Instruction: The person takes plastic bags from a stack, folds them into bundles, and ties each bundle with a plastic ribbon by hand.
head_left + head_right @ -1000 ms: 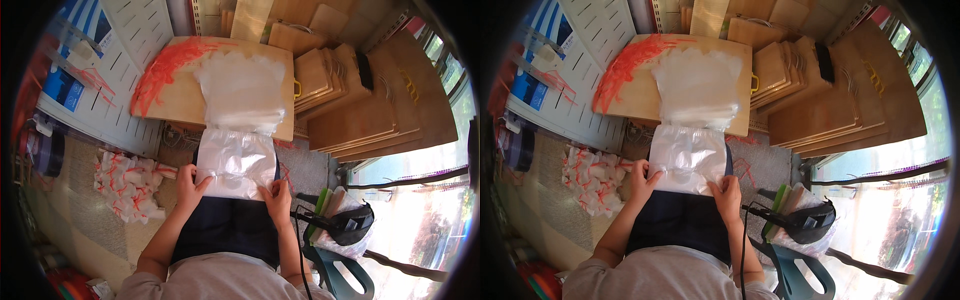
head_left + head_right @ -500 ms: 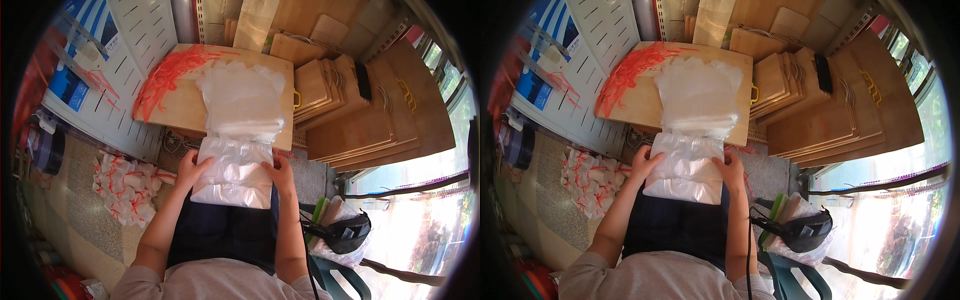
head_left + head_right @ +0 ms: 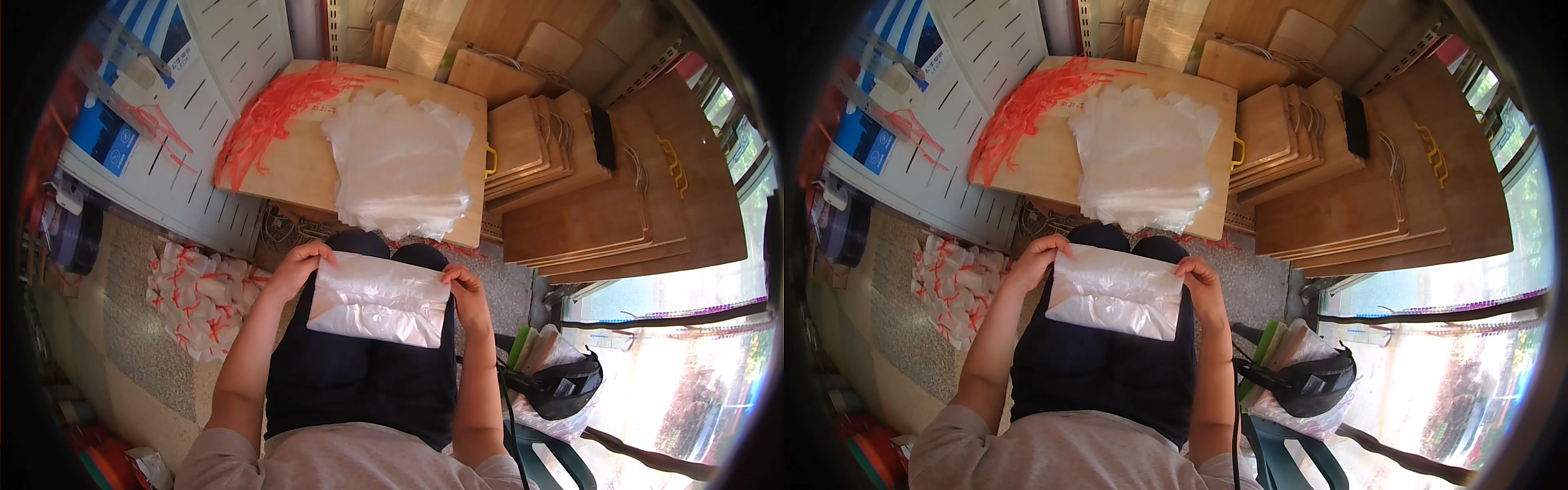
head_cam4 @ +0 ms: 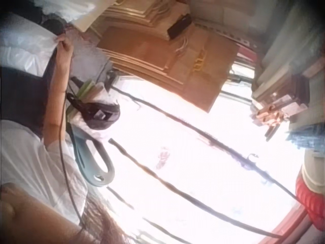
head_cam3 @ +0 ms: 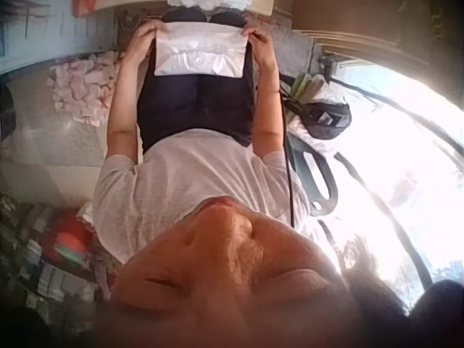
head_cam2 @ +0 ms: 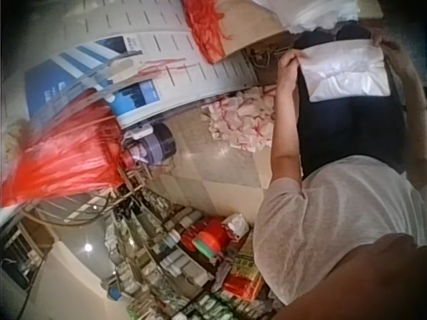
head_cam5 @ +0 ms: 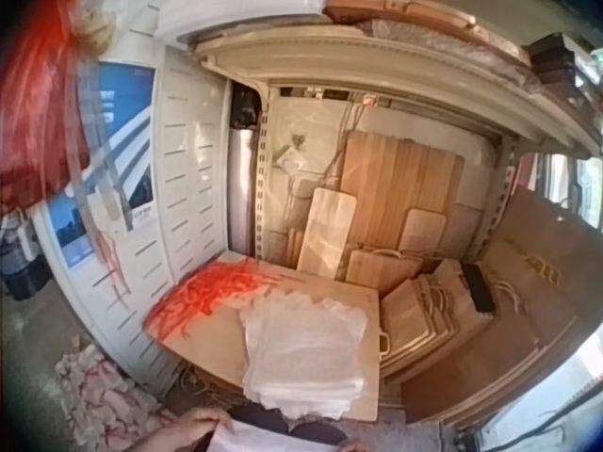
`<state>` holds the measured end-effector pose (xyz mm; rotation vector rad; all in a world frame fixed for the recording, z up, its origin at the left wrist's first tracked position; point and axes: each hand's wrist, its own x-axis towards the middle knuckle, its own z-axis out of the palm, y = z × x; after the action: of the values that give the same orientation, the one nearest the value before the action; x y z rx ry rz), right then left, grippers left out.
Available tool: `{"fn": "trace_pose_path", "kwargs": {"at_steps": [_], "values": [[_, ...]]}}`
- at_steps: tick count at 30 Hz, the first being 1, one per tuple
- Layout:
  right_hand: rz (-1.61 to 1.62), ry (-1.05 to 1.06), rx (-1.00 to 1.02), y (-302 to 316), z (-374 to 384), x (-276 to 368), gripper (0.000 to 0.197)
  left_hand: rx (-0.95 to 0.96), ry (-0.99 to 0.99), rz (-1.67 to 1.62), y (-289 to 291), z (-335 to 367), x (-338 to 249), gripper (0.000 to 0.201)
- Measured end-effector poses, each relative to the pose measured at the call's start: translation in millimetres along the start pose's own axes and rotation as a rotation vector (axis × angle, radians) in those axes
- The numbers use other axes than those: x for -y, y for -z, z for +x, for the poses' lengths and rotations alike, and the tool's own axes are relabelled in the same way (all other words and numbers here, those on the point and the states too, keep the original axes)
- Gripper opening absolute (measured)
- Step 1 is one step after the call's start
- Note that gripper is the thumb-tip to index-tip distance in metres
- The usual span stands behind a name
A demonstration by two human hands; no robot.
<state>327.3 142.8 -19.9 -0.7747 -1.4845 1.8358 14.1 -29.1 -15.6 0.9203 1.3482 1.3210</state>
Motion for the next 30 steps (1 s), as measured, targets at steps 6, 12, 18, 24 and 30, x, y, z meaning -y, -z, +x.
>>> {"fn": "trace_pose_path", "kwargs": {"at_steps": [6, 12, 18, 24, 30], "values": [[-0.252, -0.077, -0.084, -11, 1, 36, 0.009, 0.073, -0.118, 0.423, -3, -2, -36, 0.02], [-1.023, 0.289, 0.102, -51, 15, 51, 0.027, 0.078, -0.083, 0.544, -14, -6, -61, 0.013], [-1.145, 0.209, 0.273, -50, 18, 54, 0.028, 0.062, -0.483, 1.058, -74, -39, -89, 0.04], [-1.277, 0.531, 0.327, -66, -5, 66, 0.014, -0.044, -0.445, 1.261, -80, -40, -83, 0.073], [-1.458, 0.883, 0.23, -71, -40, 74, 0.021, -0.013, -0.491, 1.528, -89, -33, -83, 0.06]]}}
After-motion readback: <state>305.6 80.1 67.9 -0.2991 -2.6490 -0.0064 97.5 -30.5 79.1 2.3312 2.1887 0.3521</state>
